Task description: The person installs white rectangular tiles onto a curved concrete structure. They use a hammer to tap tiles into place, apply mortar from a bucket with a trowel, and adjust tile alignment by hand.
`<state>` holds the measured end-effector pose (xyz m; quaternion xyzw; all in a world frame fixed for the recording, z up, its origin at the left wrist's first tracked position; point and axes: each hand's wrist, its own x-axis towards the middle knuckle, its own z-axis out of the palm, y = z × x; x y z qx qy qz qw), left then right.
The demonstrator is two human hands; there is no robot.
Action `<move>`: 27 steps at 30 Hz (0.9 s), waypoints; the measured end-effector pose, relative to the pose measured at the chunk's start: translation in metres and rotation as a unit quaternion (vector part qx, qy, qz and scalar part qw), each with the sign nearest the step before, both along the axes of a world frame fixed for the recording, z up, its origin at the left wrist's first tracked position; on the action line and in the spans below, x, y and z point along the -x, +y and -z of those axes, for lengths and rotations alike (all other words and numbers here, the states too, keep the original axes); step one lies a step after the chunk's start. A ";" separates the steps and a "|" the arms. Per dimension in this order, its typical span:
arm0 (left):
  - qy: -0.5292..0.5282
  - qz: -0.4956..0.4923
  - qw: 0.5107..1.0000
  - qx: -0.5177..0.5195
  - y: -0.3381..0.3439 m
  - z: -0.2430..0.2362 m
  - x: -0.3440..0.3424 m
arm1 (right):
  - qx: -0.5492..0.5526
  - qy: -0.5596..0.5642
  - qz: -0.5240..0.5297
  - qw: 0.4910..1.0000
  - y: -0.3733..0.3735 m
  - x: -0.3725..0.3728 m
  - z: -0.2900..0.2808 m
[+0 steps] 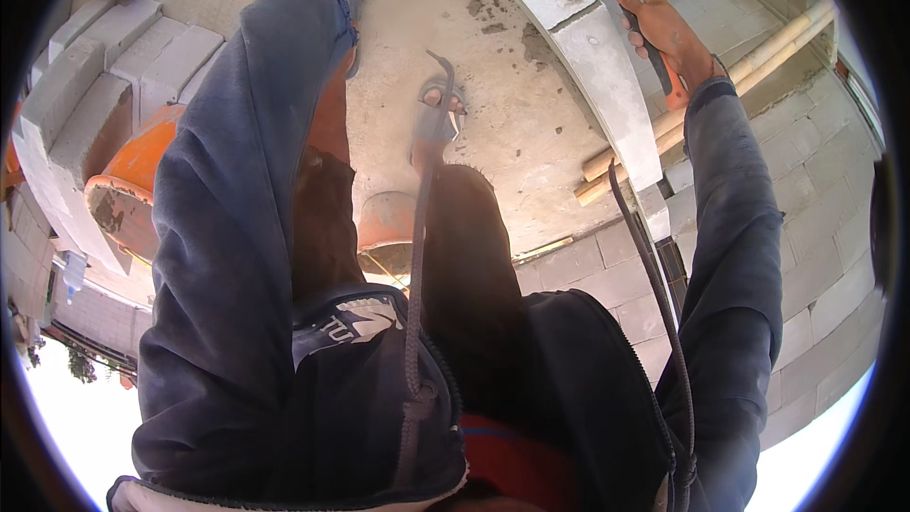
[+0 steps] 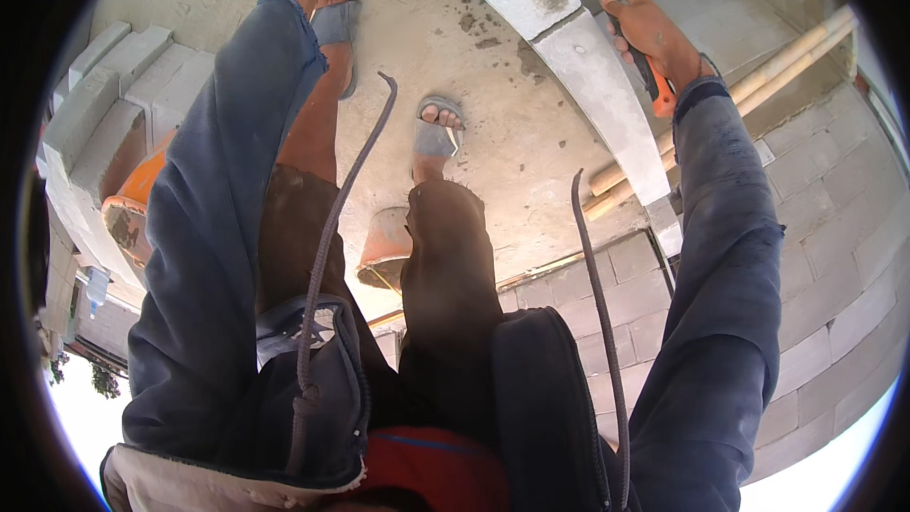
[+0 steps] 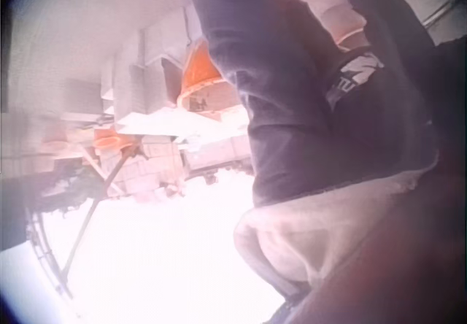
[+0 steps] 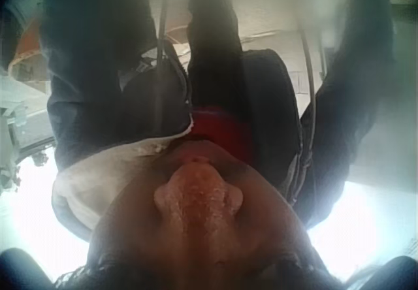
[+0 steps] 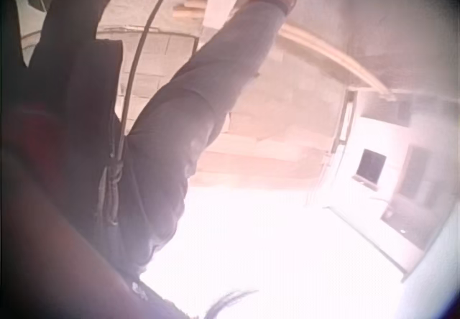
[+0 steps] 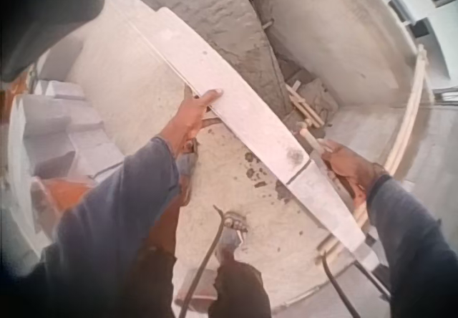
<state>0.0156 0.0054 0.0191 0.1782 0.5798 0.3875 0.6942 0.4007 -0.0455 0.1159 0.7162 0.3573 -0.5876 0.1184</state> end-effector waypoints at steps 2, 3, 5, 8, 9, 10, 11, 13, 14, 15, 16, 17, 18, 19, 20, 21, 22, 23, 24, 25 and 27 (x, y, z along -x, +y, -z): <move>0.012 -0.018 1.000 -0.005 0.000 0.003 0.013 | 0.022 0.015 -0.025 0.999 0.016 0.006 0.007; 0.008 -0.019 1.000 -0.004 0.000 0.003 0.012 | 0.019 0.009 -0.017 1.000 0.017 0.004 0.012; -0.018 -0.008 0.999 -0.027 -0.005 0.003 0.013 | 0.012 -0.003 0.003 1.000 0.021 0.001 0.025; -0.030 -0.017 0.999 -0.016 -0.001 0.007 0.011 | 0.016 -0.008 -0.014 1.000 0.020 0.000 0.041; -0.029 -0.012 0.999 -0.020 -0.003 -0.004 0.010 | 0.013 -0.018 -0.026 0.999 0.020 0.004 0.040; -0.028 -0.007 0.999 -0.024 -0.001 -0.011 0.009 | 0.009 -0.028 -0.039 0.999 0.019 0.007 0.037; -0.022 -0.017 1.000 -0.009 0.004 -0.004 0.008 | 0.003 -0.038 -0.051 0.998 0.019 0.011 0.033; -0.007 -0.042 0.999 0.014 0.013 0.001 0.009 | -0.025 -0.066 -0.039 0.997 0.020 0.020 0.029; -0.014 -0.040 0.999 0.033 0.014 0.000 0.007 | -0.040 -0.083 -0.031 0.995 0.022 0.023 0.025; -0.021 -0.041 0.998 0.046 0.018 -0.004 0.006 | -0.044 -0.085 -0.032 0.995 0.029 0.029 0.014; -0.023 -0.048 0.997 0.059 0.017 -0.011 0.012 | -0.048 -0.080 -0.039 0.995 0.040 0.041 -0.004; -0.025 -0.056 0.995 0.074 0.015 -0.016 0.020 | -0.050 -0.059 -0.037 0.996 0.057 0.052 -0.023; 0.000 -0.023 0.998 0.057 0.011 -0.013 0.027 | -0.054 -0.036 -0.038 0.997 0.079 0.065 -0.041; 0.022 0.011 0.999 0.042 0.011 -0.006 0.032 | -0.080 -0.030 -0.033 0.996 0.093 0.076 -0.059; 0.012 -0.013 0.998 0.061 0.020 -0.012 0.032 | -0.103 -0.026 -0.023 0.994 0.108 0.087 -0.075; 0.003 -0.037 0.996 0.083 0.027 -0.020 0.032 | -0.095 -0.045 -0.052 0.993 0.128 0.102 -0.090; -0.029 -0.062 0.994 0.081 0.027 -0.018 0.035 | -0.082 -0.065 -0.081 0.991 0.148 0.122 -0.102; -0.065 -0.087 0.991 0.083 0.025 -0.013 0.038 | -0.067 -0.091 -0.110 0.987 0.169 0.146 -0.111; -0.051 -0.079 0.992 0.082 0.024 -0.006 0.037 | -0.057 -0.122 -0.136 0.982 0.194 0.178 -0.118; -0.037 -0.075 0.993 0.081 0.026 0.001 0.035 | -0.079 -0.117 -0.155 0.978 0.216 0.205 -0.121; 0.002 -0.082 0.994 0.068 0.031 0.006 0.036 | -0.115 -0.101 -0.198 0.968 0.257 0.257 -0.126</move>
